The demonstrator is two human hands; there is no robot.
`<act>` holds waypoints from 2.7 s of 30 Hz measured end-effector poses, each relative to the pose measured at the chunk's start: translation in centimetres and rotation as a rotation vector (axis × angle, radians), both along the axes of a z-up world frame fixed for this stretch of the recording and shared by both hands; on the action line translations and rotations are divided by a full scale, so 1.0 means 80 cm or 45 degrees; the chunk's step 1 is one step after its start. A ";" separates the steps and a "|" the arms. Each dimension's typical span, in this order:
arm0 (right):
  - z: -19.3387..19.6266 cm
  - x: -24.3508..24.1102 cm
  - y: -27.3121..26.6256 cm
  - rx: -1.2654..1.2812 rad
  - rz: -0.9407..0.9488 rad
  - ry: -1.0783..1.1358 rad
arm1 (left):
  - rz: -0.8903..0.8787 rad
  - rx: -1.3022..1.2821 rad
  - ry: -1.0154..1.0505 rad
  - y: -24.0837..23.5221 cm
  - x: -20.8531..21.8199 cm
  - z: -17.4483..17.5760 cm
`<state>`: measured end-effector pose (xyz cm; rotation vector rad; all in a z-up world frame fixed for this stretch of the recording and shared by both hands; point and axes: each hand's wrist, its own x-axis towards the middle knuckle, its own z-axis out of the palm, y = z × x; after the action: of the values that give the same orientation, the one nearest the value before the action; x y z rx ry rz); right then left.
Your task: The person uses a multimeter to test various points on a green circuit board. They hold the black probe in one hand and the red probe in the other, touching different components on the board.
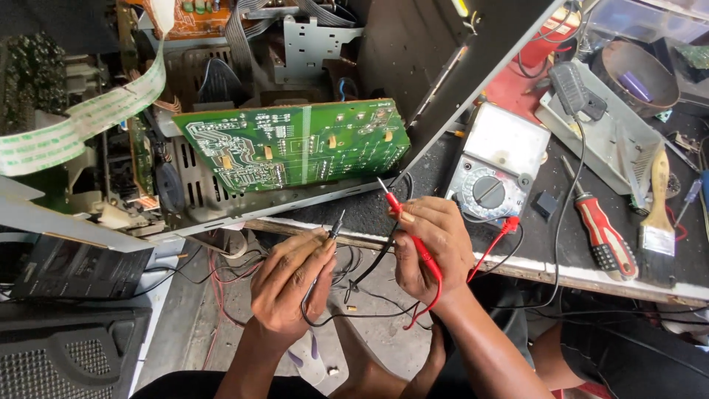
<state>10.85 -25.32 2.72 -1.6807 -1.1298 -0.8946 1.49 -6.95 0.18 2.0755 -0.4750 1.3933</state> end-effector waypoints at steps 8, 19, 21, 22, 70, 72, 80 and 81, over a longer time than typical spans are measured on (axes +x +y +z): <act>0.004 0.010 0.003 0.041 0.006 -0.108 | 0.047 0.068 -0.026 -0.008 0.008 -0.026; 0.027 0.021 0.013 0.021 0.123 -0.263 | 0.055 0.100 -0.030 -0.017 0.018 -0.007; 0.025 0.025 0.013 0.064 0.120 -0.235 | 0.063 0.108 -0.008 -0.017 0.017 -0.003; 0.024 0.028 0.012 0.101 0.113 -0.208 | 0.065 0.112 0.014 -0.018 0.017 -0.001; 0.029 0.041 0.013 0.029 0.125 -0.263 | 0.343 0.170 0.023 -0.010 0.042 0.105; 0.027 0.041 0.011 0.019 0.120 -0.253 | 0.347 0.176 0.021 -0.009 0.043 0.105; 0.033 0.042 0.013 0.005 0.126 -0.242 | 0.331 0.178 0.048 -0.010 0.040 0.106; 0.032 0.042 0.012 0.003 0.124 -0.240 | 0.343 0.180 0.052 -0.011 0.040 0.107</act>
<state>14.25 -24.33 5.31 -1.5500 -1.3245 -1.0072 4.71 -7.80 8.73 2.3475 -0.2921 1.5013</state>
